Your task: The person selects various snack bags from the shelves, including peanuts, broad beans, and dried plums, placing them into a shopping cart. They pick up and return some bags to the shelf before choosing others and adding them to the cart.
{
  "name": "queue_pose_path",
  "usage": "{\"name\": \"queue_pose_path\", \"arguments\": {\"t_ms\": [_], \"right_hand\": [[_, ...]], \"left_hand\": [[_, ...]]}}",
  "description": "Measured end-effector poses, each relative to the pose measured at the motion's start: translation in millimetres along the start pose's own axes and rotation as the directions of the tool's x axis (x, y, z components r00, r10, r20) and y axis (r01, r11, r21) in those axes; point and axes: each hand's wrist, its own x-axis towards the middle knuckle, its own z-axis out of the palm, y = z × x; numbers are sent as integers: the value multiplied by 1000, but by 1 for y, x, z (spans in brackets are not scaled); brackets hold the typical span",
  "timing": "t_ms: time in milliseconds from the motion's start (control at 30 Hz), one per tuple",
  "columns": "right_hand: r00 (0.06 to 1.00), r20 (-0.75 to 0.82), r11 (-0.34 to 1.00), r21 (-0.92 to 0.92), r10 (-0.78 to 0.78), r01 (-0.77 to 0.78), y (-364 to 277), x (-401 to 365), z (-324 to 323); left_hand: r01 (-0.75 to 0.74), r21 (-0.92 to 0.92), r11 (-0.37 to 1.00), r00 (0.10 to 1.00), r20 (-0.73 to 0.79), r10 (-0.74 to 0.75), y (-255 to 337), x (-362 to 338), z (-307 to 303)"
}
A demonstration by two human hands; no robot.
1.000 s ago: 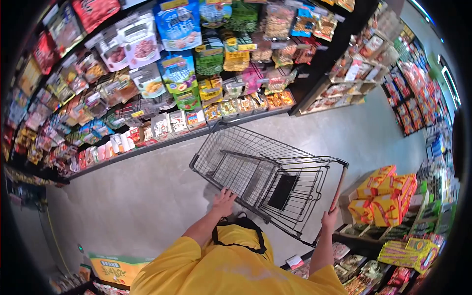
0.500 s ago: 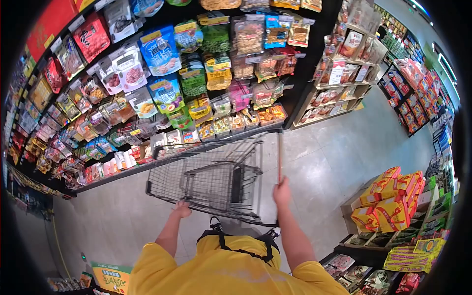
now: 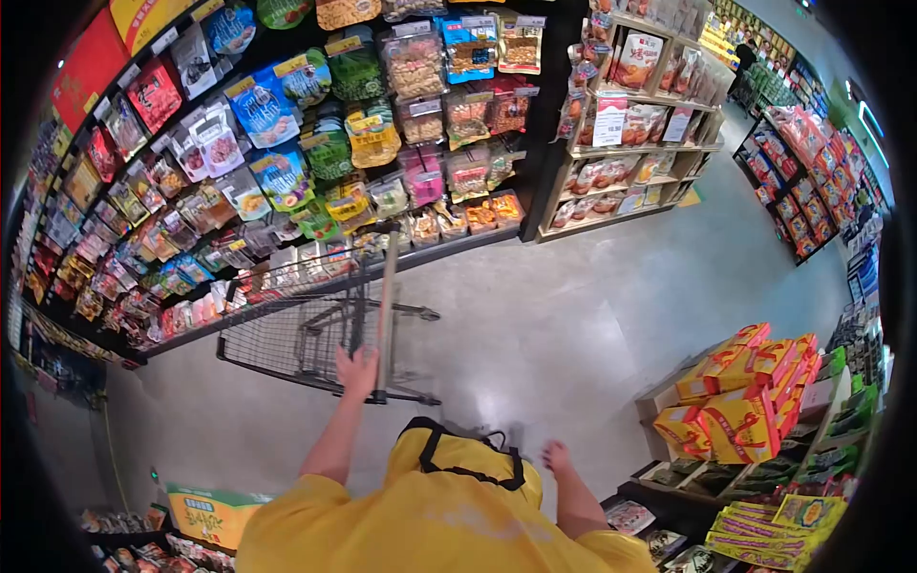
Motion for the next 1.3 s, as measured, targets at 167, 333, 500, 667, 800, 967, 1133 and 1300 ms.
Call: {"name": "queue_pose_path", "arguments": {"t_ms": [167,333,500,667,800,967,1133,1300], "right_hand": [[922,-355,961,-160,157,-225,176,58,-235],[896,-390,927,-209,212,-310,276,-68,-297],[798,333,786,210,502,-582,190,-64,-150],[994,3,911,-401,105,-95,0,17,-30],[990,-105,991,-93,91,-101,-181,52,38],[997,38,969,-236,-69,76,-349,117,119],[976,209,883,-444,-62,151,-449,155,209],[927,376,824,-529,12,204,-477,187,279]], "left_hand": [[38,-8,999,988,147,-36,50,-29,-44],[-34,-79,996,992,120,43,1,8,-15],[4,-103,995,985,174,14,6,16,-27],[-36,-83,996,989,143,48,7,16,-31],[33,-39,999,980,195,-25,27,18,-43],[161,-3,987,969,193,-157,40,19,-45],[139,-46,989,961,249,-123,45,18,-51],[200,-21,980,939,291,-185,22,0,-28]]}}
